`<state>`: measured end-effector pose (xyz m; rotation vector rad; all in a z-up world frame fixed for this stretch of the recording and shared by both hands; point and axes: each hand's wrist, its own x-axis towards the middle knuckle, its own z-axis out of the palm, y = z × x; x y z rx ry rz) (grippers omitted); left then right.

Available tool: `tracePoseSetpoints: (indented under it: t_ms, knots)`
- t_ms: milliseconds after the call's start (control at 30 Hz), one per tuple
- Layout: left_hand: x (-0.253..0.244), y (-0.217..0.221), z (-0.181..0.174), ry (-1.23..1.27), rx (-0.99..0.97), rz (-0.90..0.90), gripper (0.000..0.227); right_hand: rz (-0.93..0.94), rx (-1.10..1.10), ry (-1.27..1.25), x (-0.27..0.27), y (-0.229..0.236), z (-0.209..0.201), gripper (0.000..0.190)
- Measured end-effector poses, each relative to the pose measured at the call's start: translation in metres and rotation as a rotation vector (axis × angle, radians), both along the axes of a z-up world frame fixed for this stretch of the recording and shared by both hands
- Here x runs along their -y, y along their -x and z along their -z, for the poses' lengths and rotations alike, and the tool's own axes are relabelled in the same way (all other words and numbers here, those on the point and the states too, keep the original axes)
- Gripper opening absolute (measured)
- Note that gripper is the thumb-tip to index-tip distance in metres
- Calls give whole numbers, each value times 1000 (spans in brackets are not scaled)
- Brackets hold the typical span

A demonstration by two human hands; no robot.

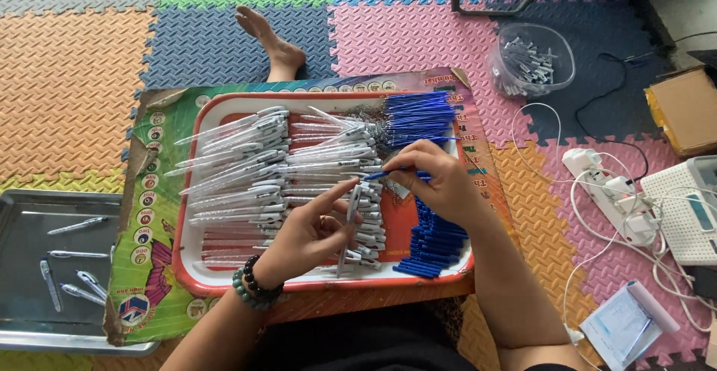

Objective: Assembling ballpoint pens by manually inserting ink refills into pen barrels.

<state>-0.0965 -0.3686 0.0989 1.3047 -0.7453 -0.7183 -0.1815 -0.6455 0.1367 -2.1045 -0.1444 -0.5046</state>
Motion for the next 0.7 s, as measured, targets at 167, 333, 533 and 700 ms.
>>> tracePoseSetpoints:
  t_ms: [167,333,533,700]
  knots:
    - [0,0,-1,-8,9,18,79,-65,2,26,-4,-1,3,12]
    - [-2,-2,2,-51,27,65,79,-93,-25,-24,-5,-1,4,11]
    - [-2,1,1,-70,64,118,78,-37,-70,-319,-8,-3,21,25]
    - [-2,0,3,-87,67,128,78,-13,-122,-415,-12,-5,17,18]
